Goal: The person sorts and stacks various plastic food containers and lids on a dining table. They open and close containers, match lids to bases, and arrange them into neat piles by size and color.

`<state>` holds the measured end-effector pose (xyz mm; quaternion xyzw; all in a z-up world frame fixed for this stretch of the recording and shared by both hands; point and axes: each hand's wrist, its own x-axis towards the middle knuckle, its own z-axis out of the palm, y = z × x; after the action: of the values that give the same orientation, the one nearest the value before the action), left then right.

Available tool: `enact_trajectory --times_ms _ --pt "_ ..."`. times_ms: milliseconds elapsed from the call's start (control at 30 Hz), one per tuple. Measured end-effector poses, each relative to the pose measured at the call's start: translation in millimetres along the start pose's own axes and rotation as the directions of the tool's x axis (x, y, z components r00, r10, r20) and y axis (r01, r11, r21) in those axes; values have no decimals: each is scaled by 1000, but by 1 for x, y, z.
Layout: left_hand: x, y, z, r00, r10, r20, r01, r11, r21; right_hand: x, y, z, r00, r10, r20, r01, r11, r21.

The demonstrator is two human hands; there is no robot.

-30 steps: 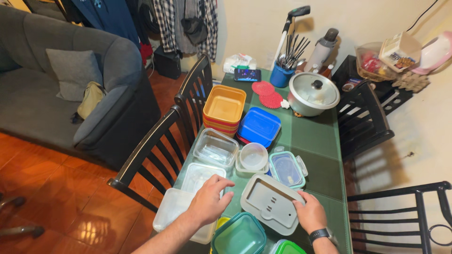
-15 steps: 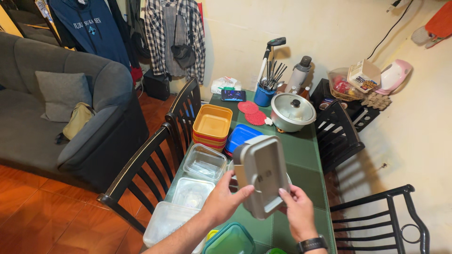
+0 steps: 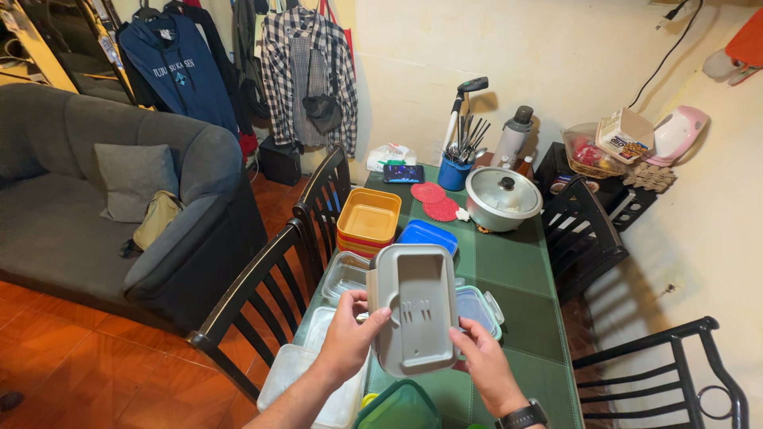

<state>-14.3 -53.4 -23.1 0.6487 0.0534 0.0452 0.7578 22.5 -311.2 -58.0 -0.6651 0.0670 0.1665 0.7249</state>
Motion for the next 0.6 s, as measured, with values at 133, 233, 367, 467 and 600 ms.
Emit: enact_trajectory --times_ms 133,233,367,467,600 --pt "-5 5 -15 986 -69 152 73 997 -21 -2 -2 -8 990 16 138 -35 991 132" --pt "-13 16 -20 967 -93 239 100 995 -15 0 -5 -13 981 26 193 -64 979 193" --pt "-18 33 -23 938 -239 251 265 961 -75 -1 -5 -8 957 -32 287 -57 953 297" --pt "-20 41 -24 934 -276 228 301 950 -81 -7 -7 0 946 -29 323 -98 924 370" --pt "-22 44 -28 927 -281 248 314 943 -107 -14 -15 3 904 -77 420 -104 915 391"
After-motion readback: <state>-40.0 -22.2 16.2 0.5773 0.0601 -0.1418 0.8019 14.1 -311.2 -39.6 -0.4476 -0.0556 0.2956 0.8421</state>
